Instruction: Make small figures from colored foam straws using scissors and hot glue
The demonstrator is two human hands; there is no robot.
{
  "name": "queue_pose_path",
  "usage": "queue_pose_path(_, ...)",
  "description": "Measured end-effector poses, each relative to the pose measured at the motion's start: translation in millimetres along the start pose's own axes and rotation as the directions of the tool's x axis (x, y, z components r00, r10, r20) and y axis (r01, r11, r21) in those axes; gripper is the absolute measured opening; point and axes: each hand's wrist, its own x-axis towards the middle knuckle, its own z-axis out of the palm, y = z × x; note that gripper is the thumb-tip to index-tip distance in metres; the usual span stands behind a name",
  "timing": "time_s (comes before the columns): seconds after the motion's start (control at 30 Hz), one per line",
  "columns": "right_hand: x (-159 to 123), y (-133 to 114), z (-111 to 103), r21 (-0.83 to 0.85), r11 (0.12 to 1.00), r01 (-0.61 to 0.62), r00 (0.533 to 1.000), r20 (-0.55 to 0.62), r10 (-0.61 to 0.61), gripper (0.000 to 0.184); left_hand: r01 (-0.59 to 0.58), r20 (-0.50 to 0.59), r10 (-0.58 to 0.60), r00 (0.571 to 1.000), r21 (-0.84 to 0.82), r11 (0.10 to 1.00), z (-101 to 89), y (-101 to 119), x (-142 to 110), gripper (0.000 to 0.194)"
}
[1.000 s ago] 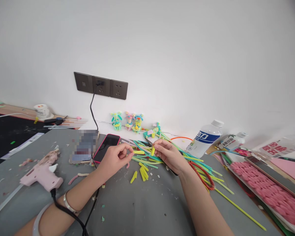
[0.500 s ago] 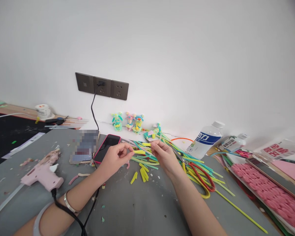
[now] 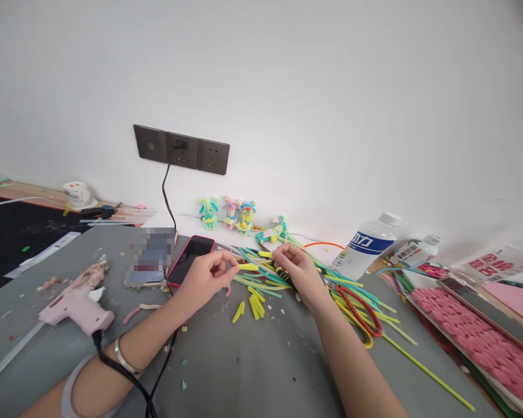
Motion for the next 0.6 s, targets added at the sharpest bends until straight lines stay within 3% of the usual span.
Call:
queue_pose_path(0.17, -0.8, 7.9, 3.9, -0.230, 0.973, 0.005, 0.974, 0.222, 0.047, 0.026, -0.026, -0.031, 0.028, 0.999, 0.077, 0.997, -0.6, 0.6, 0.1, 0.014)
queue_pose_path(0.3, -6.0, 8.3, 11.1, -0.522, 0.817, 0.247, 0.963, 0.230, -0.144, 0.005, -0.040, -0.044, 0.046, 0.998, 0.124, 0.991, -2.0, -1.4, 0.9, 0.015)
queue_pose_path(0.37, -9.4, 5.0, 13.3, -0.543, 0.771, 0.332, 0.937, 0.283, -0.205, 0.006, -0.035, -0.049, 0.042, 0.998, 0.121, 0.992, -2.6, -1.8, 1.2, 0.015)
queue_pose_path(0.6, -19.4, -3.5, 23.4, -0.441, 0.791, 0.425, 0.807, 0.580, -0.111, 0.010, -0.031, -0.071, 0.040, 0.997, 0.127, 0.991, -3.5, -2.6, 1.4, 0.016)
